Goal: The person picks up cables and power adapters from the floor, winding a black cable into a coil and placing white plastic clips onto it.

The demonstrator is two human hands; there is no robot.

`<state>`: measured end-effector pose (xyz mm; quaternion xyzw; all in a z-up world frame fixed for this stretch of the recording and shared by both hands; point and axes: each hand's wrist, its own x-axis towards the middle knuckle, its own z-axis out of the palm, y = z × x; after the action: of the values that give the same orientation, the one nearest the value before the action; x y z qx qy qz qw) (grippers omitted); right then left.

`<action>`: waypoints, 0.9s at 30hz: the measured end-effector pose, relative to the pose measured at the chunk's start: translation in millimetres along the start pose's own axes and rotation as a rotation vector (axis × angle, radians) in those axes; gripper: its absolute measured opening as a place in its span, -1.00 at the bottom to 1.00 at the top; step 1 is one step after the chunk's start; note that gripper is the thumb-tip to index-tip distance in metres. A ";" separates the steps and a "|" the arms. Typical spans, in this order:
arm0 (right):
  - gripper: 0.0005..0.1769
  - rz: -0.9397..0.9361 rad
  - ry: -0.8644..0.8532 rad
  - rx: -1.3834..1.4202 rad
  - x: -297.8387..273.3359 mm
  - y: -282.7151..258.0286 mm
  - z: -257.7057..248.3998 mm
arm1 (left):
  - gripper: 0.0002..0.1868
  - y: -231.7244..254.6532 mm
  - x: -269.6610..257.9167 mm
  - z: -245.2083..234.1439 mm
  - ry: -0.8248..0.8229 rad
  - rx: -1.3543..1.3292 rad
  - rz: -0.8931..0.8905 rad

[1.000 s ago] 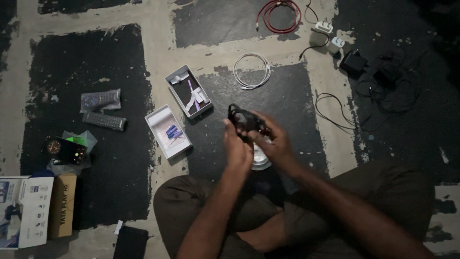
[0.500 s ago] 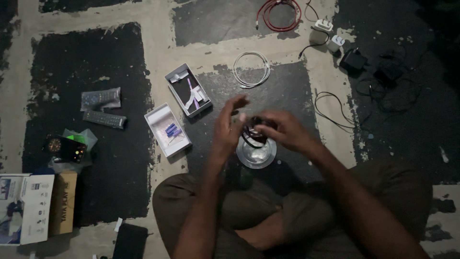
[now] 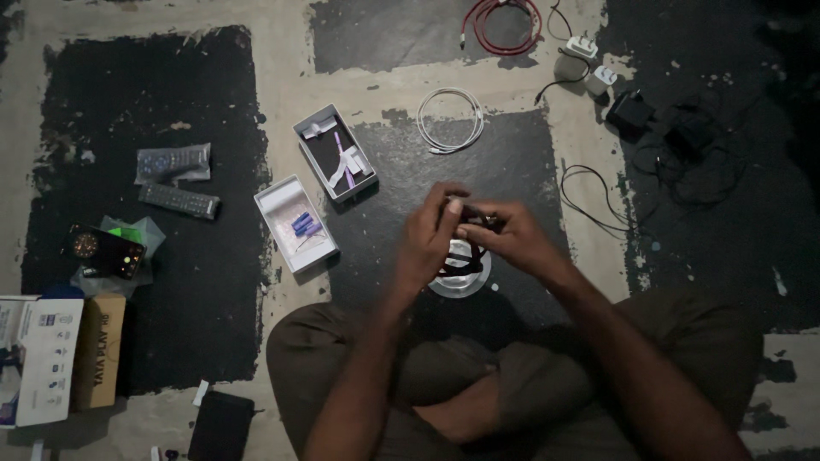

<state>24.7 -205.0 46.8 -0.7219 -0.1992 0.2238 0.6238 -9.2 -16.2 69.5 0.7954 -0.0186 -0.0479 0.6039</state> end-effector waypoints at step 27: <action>-0.51 0.043 0.072 0.067 -2.0 -11.7 1.7 | -0.86 -65.2 19.1 19.7 0.344 -0.084 -0.010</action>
<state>22.0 -203.1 58.3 -0.7124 -0.1535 0.2174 0.6494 6.0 -19.1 0.4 0.7660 0.0908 0.0852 0.6307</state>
